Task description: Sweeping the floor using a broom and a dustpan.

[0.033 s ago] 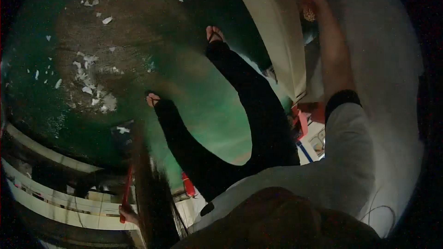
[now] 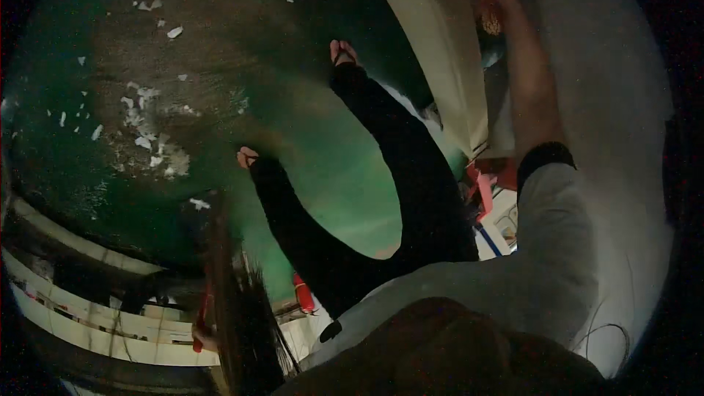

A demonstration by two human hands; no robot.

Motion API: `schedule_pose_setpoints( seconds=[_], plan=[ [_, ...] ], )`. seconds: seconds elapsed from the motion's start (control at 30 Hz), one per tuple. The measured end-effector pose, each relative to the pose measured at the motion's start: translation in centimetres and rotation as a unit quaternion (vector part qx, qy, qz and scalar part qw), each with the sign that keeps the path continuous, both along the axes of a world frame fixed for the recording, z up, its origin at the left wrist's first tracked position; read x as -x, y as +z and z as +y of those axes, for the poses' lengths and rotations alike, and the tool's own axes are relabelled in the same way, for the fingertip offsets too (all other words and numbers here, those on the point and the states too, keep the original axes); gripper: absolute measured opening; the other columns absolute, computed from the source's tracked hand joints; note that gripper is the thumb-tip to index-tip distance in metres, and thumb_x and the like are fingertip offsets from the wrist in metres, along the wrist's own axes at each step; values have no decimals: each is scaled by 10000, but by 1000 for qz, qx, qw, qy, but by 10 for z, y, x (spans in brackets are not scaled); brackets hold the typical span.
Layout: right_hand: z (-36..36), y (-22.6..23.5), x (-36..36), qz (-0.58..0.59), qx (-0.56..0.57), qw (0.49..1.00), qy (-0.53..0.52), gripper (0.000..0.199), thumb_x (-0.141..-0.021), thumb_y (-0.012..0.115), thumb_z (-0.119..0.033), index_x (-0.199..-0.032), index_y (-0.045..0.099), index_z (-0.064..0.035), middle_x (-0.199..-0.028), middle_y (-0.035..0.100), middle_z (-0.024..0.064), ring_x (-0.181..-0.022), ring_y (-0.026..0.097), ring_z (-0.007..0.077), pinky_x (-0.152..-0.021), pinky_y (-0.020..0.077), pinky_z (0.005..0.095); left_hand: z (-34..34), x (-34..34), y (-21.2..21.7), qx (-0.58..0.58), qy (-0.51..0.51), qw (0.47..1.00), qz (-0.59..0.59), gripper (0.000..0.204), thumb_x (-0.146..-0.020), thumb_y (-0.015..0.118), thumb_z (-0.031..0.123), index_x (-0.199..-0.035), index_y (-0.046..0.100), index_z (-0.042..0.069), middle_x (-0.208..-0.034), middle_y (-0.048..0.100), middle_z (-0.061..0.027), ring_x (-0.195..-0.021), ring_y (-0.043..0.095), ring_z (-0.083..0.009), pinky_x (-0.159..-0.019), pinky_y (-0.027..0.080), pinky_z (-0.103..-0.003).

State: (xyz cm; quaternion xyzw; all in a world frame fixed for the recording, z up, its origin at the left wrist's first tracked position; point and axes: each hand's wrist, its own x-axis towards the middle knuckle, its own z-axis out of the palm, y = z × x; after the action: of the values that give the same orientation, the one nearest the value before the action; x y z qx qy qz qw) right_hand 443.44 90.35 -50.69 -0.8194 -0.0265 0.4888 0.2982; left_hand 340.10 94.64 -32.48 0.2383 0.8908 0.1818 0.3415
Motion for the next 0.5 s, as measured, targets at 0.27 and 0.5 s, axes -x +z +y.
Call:
schedule_pose_setpoints(
  seconds=[0.27,0.5],
  plan=[
    [-53,147,149,52,-21,998,17,410,-782,574,-253,-1117,505,-27,-1071,548,104,-948,529,204,-762,459,335,3,86,1,-26,-31,994,-100,181,-819,547,159,-667,458,118,-549,434,12,-491,426,-109,-465,377,-275],
    [-167,258,248,-205,150,956,148,431,-762,559,-264,-1120,527,-26,-1089,554,149,-973,541,247,-811,444,352,6,123,17,-23,-34,990,-132,187,-785,595,140,-671,447,137,-575,471,7,-504,452,-115,-450,393,-303]
  ],
)
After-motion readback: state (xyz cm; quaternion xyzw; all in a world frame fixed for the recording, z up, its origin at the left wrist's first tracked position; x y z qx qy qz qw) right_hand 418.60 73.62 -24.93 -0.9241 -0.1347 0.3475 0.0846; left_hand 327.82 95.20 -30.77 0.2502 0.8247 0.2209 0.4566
